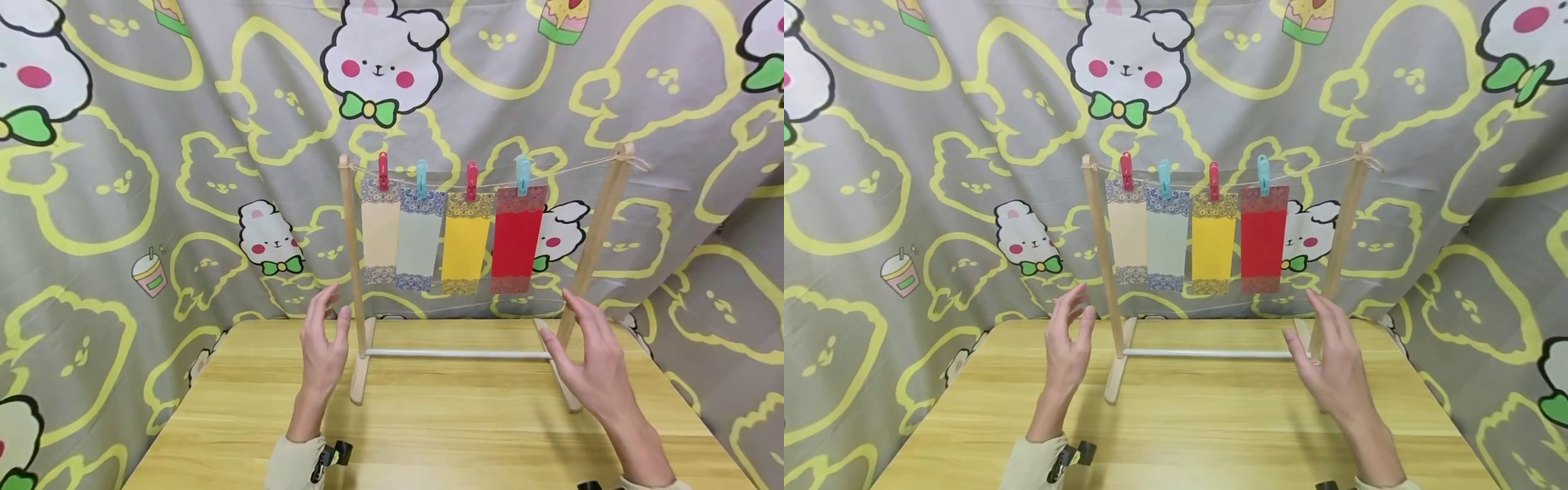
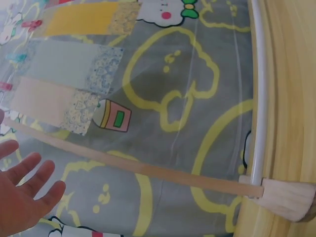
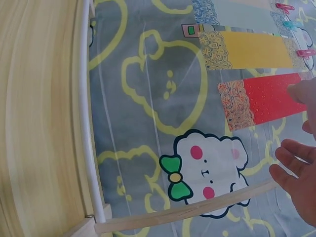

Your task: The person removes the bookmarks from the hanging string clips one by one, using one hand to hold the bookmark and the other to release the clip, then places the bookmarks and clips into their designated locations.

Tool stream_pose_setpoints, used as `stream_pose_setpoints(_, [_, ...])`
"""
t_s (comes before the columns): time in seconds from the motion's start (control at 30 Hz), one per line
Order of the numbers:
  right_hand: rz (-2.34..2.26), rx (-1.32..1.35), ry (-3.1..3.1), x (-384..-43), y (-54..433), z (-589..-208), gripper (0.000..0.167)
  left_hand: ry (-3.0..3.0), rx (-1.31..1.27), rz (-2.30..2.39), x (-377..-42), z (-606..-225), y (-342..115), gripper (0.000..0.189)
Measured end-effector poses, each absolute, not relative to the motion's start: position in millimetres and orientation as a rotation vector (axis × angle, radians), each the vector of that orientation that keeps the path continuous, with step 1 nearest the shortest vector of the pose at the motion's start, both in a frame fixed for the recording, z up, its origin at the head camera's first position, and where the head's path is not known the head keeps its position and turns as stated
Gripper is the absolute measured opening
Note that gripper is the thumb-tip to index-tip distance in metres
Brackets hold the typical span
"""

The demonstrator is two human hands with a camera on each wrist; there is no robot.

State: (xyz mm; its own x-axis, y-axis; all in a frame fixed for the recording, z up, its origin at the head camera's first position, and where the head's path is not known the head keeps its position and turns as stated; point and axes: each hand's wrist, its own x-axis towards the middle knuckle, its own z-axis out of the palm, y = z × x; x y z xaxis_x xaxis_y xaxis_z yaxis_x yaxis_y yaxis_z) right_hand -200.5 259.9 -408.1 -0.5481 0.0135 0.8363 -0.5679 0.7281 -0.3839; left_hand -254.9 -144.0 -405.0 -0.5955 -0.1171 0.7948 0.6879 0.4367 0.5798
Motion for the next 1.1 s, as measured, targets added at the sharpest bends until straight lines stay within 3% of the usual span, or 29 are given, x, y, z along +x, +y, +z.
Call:
stream_pose_setpoints(0.5, [0.817, 0.447, -2.035, -206, 247, -403, 0.075, -1.818, -0.506, -1.393, -241, -371, -123, 0.034])
stream_pose_setpoints(0.8, [0.779, 0.558, -1.948, -221, 237, -387, 0.059, -1.811, -0.515, -1.470, -241, -367, -121, 0.034])
stream_pose_setpoints(1.1, [0.762, 0.606, -1.970, -230, 229, -371, 0.062, -1.787, -0.535, -1.475, -247, -357, -128, 0.032])
